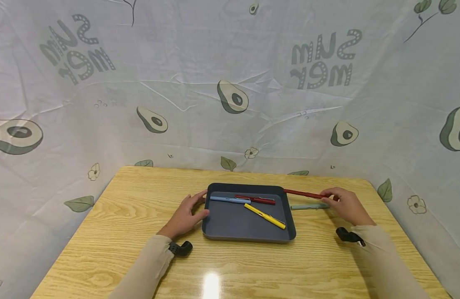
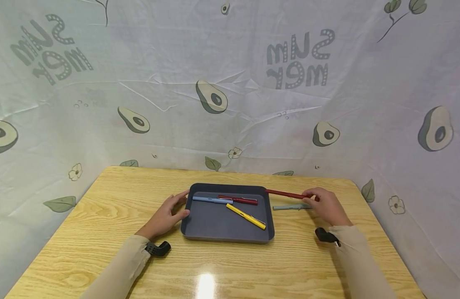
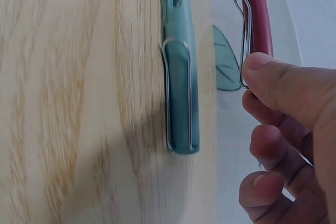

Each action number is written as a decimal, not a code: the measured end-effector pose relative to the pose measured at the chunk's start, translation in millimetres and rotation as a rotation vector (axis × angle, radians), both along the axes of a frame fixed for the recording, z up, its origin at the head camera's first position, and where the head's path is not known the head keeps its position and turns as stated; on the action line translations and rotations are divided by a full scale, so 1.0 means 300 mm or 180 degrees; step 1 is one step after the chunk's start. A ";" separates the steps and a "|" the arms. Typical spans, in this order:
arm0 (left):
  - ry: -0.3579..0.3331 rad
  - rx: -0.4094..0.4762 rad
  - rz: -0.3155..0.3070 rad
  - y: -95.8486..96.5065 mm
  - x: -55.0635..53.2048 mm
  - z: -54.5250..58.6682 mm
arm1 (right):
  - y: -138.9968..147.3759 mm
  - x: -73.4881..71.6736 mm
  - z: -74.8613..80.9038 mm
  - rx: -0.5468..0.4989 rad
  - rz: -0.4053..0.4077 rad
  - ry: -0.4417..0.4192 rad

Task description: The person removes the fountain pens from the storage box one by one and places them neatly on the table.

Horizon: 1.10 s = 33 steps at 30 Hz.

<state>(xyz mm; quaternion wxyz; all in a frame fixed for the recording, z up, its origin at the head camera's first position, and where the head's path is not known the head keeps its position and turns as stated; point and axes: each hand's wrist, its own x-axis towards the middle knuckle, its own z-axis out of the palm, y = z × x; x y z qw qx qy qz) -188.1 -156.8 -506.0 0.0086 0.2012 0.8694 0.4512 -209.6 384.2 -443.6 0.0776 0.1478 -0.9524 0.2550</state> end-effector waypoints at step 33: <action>0.0046 -0.0010 0.0027 0.001 -0.001 -0.004 | 0.016 -0.055 -0.043 0.0121 0.0016 -0.0346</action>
